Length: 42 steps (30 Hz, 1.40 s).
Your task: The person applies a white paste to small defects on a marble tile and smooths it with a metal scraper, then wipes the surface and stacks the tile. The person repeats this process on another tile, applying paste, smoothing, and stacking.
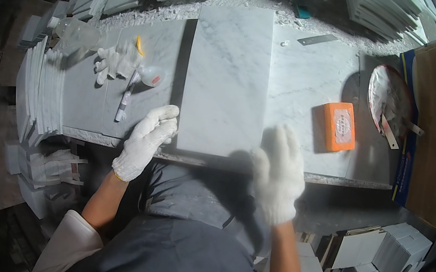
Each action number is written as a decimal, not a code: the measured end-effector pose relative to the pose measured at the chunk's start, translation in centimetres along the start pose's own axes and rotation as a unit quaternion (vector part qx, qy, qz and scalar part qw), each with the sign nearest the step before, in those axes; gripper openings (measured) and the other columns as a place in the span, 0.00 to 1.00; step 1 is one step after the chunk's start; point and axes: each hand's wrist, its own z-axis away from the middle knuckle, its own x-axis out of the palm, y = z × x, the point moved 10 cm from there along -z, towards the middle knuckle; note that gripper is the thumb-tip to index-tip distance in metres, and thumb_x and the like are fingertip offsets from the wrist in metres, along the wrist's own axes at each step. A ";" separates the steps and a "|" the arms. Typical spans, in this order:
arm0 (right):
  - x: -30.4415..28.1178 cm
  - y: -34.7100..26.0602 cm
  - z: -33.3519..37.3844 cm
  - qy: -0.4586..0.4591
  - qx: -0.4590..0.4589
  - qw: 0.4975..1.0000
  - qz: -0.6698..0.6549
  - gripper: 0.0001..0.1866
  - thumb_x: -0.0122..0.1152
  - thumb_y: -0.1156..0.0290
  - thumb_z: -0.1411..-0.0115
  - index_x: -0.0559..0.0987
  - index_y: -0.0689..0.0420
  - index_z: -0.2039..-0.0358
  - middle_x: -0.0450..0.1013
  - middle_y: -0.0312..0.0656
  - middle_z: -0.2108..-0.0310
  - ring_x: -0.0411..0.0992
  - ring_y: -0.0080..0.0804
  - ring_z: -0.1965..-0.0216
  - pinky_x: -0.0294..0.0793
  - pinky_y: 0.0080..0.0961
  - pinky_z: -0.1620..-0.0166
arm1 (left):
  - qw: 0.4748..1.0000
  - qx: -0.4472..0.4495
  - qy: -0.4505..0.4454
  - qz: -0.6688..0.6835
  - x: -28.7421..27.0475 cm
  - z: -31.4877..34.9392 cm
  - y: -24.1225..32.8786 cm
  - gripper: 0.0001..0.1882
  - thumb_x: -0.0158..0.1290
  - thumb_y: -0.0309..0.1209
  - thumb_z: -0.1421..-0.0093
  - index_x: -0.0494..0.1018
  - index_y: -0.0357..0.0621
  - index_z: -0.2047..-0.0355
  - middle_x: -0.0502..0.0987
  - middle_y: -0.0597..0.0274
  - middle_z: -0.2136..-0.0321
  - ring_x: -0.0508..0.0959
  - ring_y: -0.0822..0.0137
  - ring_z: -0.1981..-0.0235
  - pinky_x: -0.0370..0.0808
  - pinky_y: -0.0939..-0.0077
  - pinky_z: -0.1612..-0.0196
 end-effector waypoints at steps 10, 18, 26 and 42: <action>2.2 -2.1 0.8 -0.015 -0.025 0.999 -0.035 0.35 0.67 0.57 0.37 0.70 0.66 0.37 0.67 0.59 0.37 0.65 0.57 0.36 0.67 0.43 0.36 | 0.992 -0.004 0.022 -0.126 0.9 -3.6 -0.6 0.41 0.60 0.49 0.37 0.60 0.36 0.32 0.71 0.40 0.39 0.70 0.52 0.36 0.65 0.59 0.34; 2.7 -3.0 0.9 -0.080 -0.007 0.994 -0.080 0.36 0.73 0.59 0.42 0.74 0.70 0.40 0.66 0.61 0.35 0.62 0.59 0.32 0.61 0.44 0.31 | 0.998 -0.016 0.059 -0.036 0.4 -3.0 2.5 0.25 0.60 0.36 0.33 0.69 0.33 0.43 0.79 0.60 0.55 0.77 0.73 0.55 0.75 0.76 0.49; 1.4 -1.3 -1.9 -0.031 0.074 0.945 -0.317 0.33 0.67 0.68 0.36 0.67 0.65 0.34 0.65 0.59 0.35 0.66 0.46 0.34 0.72 0.40 0.39 | 0.972 -0.020 -0.053 0.230 3.3 -2.1 7.2 0.23 0.59 0.35 0.32 0.72 0.33 0.43 0.81 0.60 0.52 0.80 0.72 0.51 0.77 0.77 0.47; 1.8 1.1 -19.2 -0.009 0.206 0.849 -0.487 0.15 0.62 0.61 0.29 0.80 0.61 0.53 0.77 0.35 0.58 0.73 0.18 0.57 0.73 0.17 0.53 | 0.964 0.266 -0.021 -0.021 4.3 -6.1 8.5 0.34 0.55 0.30 0.33 0.60 0.45 0.29 0.64 0.55 0.30 0.73 0.63 0.40 0.71 0.69 0.36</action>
